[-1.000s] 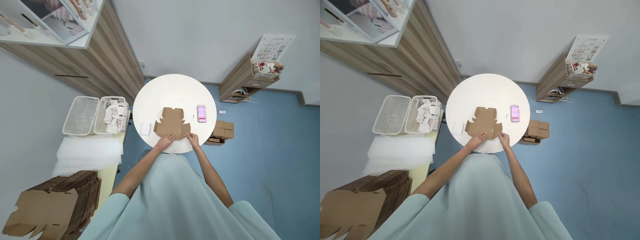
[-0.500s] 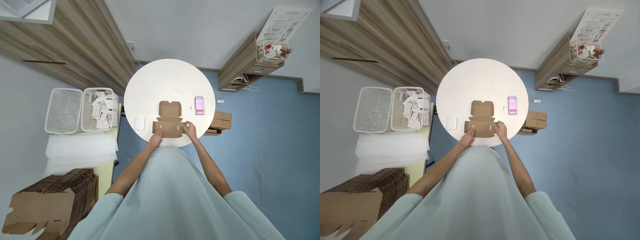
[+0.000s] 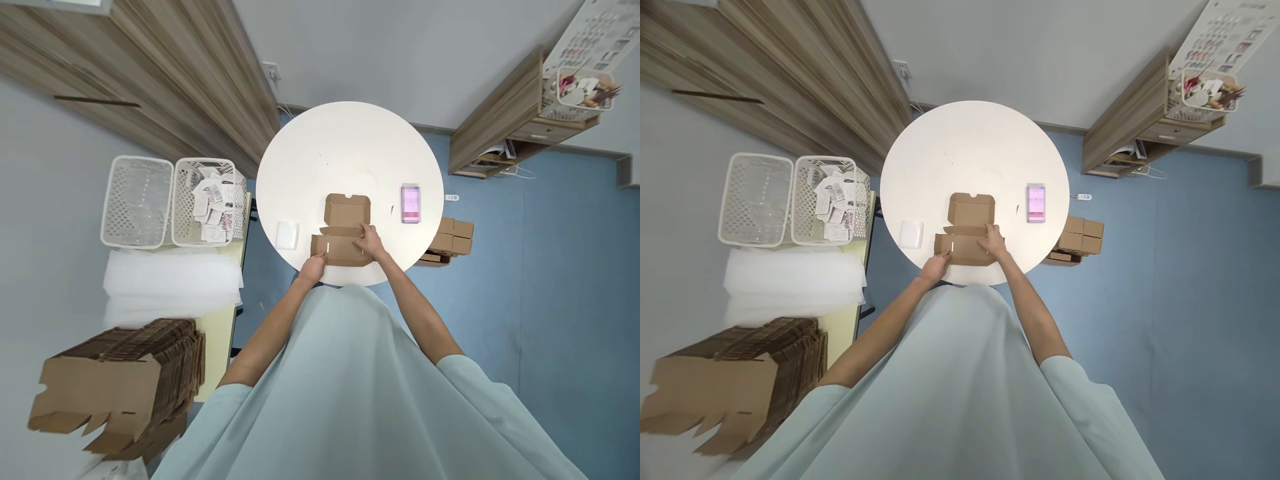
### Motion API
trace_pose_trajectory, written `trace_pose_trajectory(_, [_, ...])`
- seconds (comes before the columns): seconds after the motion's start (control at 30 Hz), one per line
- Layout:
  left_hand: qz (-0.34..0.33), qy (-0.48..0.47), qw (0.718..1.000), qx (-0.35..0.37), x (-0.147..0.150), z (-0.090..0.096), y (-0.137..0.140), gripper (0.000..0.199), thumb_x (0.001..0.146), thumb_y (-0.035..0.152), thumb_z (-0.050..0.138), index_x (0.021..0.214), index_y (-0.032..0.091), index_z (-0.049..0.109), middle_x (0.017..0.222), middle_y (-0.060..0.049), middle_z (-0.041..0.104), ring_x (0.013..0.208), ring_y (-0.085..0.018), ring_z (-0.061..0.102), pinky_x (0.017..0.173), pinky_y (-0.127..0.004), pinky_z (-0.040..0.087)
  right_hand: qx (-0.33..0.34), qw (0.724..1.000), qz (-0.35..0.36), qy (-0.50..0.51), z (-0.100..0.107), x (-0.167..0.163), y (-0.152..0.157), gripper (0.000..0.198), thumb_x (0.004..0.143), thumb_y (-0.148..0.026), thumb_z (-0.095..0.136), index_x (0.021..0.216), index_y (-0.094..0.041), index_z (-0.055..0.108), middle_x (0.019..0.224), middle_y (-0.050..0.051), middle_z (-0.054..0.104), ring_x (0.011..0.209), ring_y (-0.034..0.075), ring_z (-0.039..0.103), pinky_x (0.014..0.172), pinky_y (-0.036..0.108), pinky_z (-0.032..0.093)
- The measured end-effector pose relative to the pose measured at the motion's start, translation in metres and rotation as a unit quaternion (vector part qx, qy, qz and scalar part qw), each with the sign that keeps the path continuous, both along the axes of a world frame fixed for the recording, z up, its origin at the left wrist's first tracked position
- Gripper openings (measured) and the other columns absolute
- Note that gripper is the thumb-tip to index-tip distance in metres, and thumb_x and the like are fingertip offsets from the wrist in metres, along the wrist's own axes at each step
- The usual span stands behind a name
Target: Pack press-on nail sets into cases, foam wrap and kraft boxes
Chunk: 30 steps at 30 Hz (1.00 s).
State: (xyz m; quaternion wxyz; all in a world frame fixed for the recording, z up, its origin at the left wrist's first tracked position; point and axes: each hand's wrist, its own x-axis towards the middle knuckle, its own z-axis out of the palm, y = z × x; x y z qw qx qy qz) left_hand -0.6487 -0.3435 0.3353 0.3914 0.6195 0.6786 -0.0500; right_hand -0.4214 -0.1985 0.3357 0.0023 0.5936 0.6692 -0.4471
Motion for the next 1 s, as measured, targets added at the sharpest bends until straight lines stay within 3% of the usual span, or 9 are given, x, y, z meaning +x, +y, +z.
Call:
trace_pose_trajectory(0.1, [0.051,-0.002,0.999,-0.002,0.000,0.000,0.003,0.059,0.091,0.000,0.059,0.143,0.025,0.071,0.165,-0.006,0.057,0.141,-0.030,0.065,0.120,-0.039,0.049,0.011,1.000,0.017,0.002,0.000,0.006,-0.016,0.088,0.088,-0.036,0.078,0.166,-0.024,0.038,0.151,0.017,0.046,0.121,0.028,0.069,0.108,0.045,0.056])
trace_pose_trajectory(0.23, [0.133,-0.012,0.991,0.008,0.002,-0.003,0.002,0.057,0.088,0.002,0.065,0.139,0.025,0.071,0.153,-0.007,0.068,0.135,-0.028,0.068,0.115,-0.035,0.050,0.004,0.997,0.076,-0.021,0.002,0.012,-0.046,0.120,0.080,-0.042,0.091,0.175,-0.032,0.018,0.155,0.018,0.041,0.132,0.036,0.064,0.107,0.050,0.056])
trace_pose_trajectory(0.4, [0.222,-0.042,0.974,0.009,-0.002,-0.004,0.004,0.080,0.087,0.004,0.068,0.161,0.024,0.046,0.139,-0.009,0.075,0.125,-0.024,0.072,0.105,-0.033,0.054,0.003,0.993,0.111,-0.040,0.006,0.016,-0.070,0.141,0.077,-0.040,0.097,0.176,-0.038,-0.004,0.164,0.022,0.032,0.141,0.041,0.057,0.107,0.052,0.055])
trace_pose_trajectory(0.5, [0.188,-0.025,0.982,0.010,-0.005,0.001,0.013,0.092,0.088,0.002,0.064,0.171,0.027,0.031,0.132,-0.008,0.077,0.122,-0.025,0.073,0.105,-0.035,0.054,0.002,0.992,0.116,-0.050,0.008,0.016,-0.070,0.137,0.080,-0.041,0.095,0.176,-0.037,-0.004,0.164,0.023,0.033,0.138,0.041,0.059,0.105,0.051,0.055])
trace_pose_trajectory(0.63, [0.093,0.039,0.995,0.010,-0.003,0.011,0.028,0.073,0.096,0.009,0.059,0.165,0.027,0.045,0.123,-0.012,0.077,0.118,-0.032,0.073,0.101,-0.040,0.054,0.001,0.992,0.116,-0.058,0.010,0.014,-0.065,0.123,0.089,-0.040,0.086,0.177,-0.036,0.001,0.160,0.021,0.038,0.132,0.039,0.063,0.102,0.048,0.056])
trace_pose_trajectory(0.77, [0.052,0.081,0.995,-0.003,0.005,0.019,0.038,0.055,0.100,0.014,0.056,0.154,0.025,0.057,0.122,-0.015,0.075,0.116,-0.033,0.072,0.097,-0.041,0.054,-0.002,0.992,0.113,-0.062,0.011,0.013,-0.063,0.120,0.090,-0.039,0.085,0.177,-0.037,0.002,0.163,0.020,0.036,0.133,0.038,0.063,0.103,0.047,0.056])
trace_pose_trajectory(0.9, [0.045,0.082,0.996,-0.011,0.005,0.026,0.037,0.039,0.102,0.016,0.053,0.138,0.026,0.066,0.119,-0.014,0.074,0.114,-0.032,0.072,0.094,-0.039,0.055,-0.011,0.992,0.112,-0.058,0.011,0.014,-0.064,0.117,0.091,-0.040,0.085,0.177,-0.035,0.006,0.164,0.021,0.035,0.132,0.038,0.063,0.104,0.047,0.056])
trace_pose_trajectory(1.0, [0.116,0.114,0.986,0.038,-0.003,0.028,0.030,0.042,0.104,0.022,0.056,0.146,0.024,0.058,0.138,-0.017,0.063,0.125,-0.032,0.066,0.096,-0.041,0.055,-0.011,0.992,0.111,-0.052,0.010,0.015,-0.064,0.116,0.091,-0.039,0.084,0.177,-0.035,0.007,0.164,0.021,0.035,0.130,0.037,0.065,0.105,0.046,0.055])
